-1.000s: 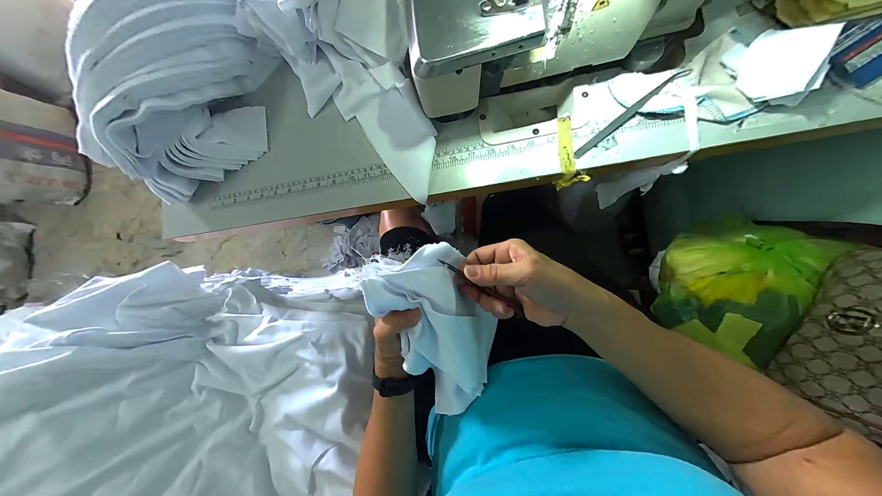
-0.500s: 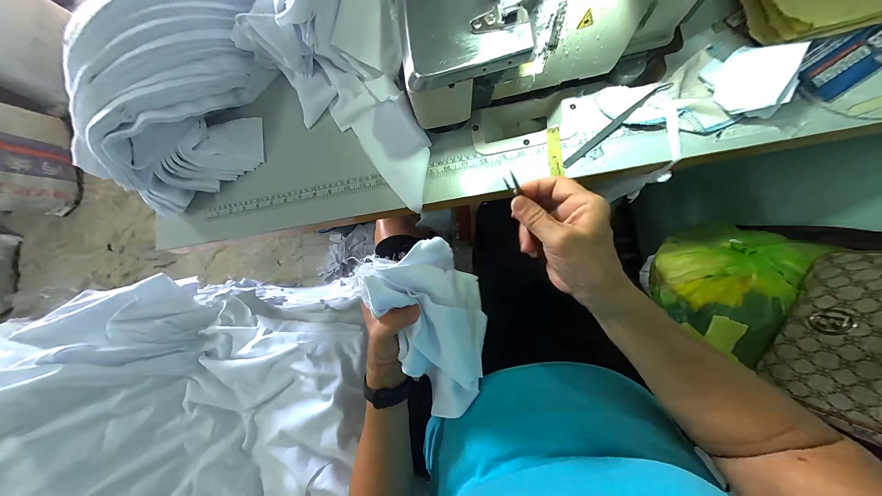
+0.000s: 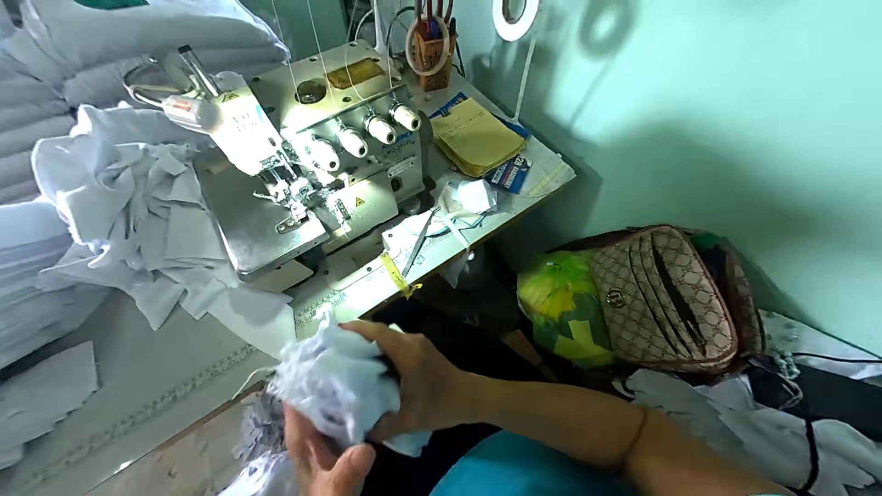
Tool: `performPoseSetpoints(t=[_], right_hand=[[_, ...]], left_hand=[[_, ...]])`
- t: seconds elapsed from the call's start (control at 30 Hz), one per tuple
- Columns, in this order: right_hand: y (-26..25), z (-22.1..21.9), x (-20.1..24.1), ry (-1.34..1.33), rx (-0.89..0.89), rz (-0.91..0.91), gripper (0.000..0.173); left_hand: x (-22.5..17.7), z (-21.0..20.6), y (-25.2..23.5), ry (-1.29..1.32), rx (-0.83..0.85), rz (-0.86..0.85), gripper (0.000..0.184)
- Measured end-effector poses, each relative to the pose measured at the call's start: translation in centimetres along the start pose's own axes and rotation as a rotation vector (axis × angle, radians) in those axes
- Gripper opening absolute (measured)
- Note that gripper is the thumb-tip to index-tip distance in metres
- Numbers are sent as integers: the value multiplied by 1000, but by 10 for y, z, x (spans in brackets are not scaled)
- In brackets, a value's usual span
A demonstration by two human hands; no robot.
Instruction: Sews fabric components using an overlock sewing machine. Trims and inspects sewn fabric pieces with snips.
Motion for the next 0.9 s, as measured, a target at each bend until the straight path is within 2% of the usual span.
performPoseSetpoints(t=[0.07, 0.17, 0.27, 0.33, 0.4, 0.5, 0.57, 0.6, 0.7, 0.77, 0.83, 0.9], right_hand=[[-4, 26, -6, -89, -47, -30, 83], [-5, 61, -10, -159, -41, -41, 67], [-2, 82, -18, -75, 40, -11, 85], [2, 90, -14, -178, 55, 25, 93], [5, 96, -11, -263, -27, 31, 82], [1, 107, -12, -318, -161, -137, 54], [-7, 117, -10, -432, -207, -291, 43], [-11, 125, -10, -492, -217, -313, 37], [-7, 160, -18, -643, -197, -65, 34], [-12, 188, -5, -564, -316, -40, 34], [-29, 219, 18, -324, -505, -103, 37], [-46, 265, 15, -130, -501, 9, 41]], left_hand=[[4, -14, -24, 9, 179, -82, 97], [7, -43, -50, 132, 253, -92, 97], [15, -59, -59, 219, 318, -78, 96], [11, -70, -66, 159, 388, -139, 98], [5, -81, -73, 27, 426, -216, 99], [3, -98, -82, -72, 401, -272, 98], [2, -105, -90, -35, 434, -268, 95], [2, -108, -93, 13, 452, -252, 93], [-1, -121, -98, 108, 489, -230, 84], [0, -126, -96, 93, 480, -256, 81], [4, -118, -92, 64, 455, -246, 74], [12, -95, -85, 45, 415, -191, 66]])
Point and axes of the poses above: each hand's wrist, its own y-axis away from the middle knuckle, its own z-axis out of the back of the hand, x = y × z, the point moved 4 cm from there along -y, towards the middle knuckle, and after that the axes turned 5 degrees about x, right-handed, at the moved point
